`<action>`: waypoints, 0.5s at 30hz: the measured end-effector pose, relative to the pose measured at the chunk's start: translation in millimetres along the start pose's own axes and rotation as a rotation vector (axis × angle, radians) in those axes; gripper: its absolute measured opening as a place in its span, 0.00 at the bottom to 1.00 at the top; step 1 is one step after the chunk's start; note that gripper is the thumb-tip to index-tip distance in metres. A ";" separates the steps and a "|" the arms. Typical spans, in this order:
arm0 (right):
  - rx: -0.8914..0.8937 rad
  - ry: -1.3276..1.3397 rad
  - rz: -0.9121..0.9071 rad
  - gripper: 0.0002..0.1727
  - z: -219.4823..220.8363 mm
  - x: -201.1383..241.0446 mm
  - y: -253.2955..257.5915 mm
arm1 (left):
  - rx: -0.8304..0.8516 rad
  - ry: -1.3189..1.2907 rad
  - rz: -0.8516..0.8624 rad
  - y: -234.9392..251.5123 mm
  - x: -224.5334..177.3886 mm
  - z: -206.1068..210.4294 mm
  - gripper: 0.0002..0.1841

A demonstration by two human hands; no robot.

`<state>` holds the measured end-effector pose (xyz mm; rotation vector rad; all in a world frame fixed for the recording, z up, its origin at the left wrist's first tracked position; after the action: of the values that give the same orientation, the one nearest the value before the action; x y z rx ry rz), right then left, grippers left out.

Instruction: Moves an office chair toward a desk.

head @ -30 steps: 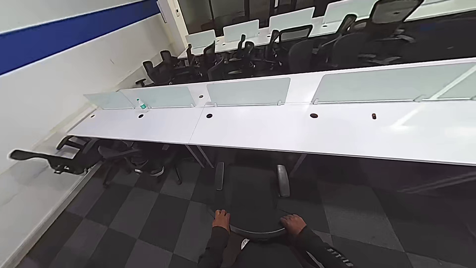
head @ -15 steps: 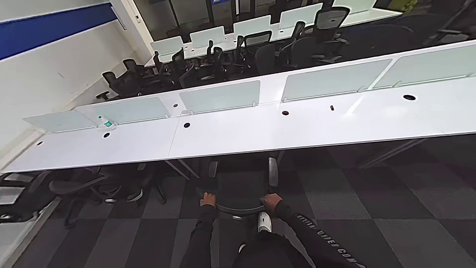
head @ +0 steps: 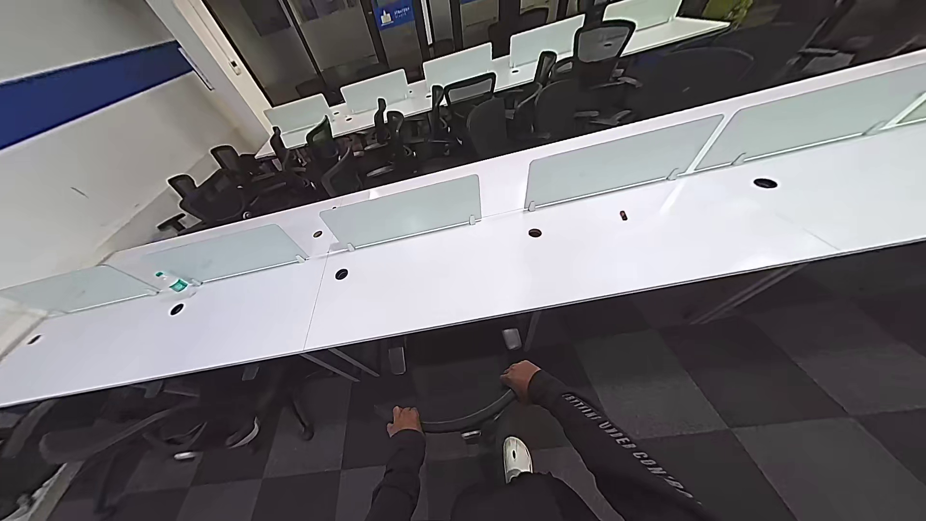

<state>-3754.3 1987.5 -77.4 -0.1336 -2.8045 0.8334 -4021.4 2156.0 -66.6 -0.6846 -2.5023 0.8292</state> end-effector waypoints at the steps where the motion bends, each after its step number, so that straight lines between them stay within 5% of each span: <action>1: -0.006 0.002 -0.005 0.21 -3.7 -4.6 4.5 | -0.006 0.004 -0.005 4.8 -1.5 -4.7 0.30; 15: -0.073 0.029 0.115 0.20 -57.8 -52.8 75.8 | -0.110 -0.106 -0.044 89.5 -2.3 -68.9 0.37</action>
<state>-3687.7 2073.8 -81.0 -0.3182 -2.8228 0.7472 -3955.3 2247.3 -73.4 -0.6338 -2.6648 0.7339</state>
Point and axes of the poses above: each hand's wrist, its own y-axis towards the middle knuckle, its own z-axis out of the palm, x = y × z, the point moved 7 cm from there along y, towards the middle knuckle, and after that the axes turned 2 degrees about y, right-handed, at the moved point
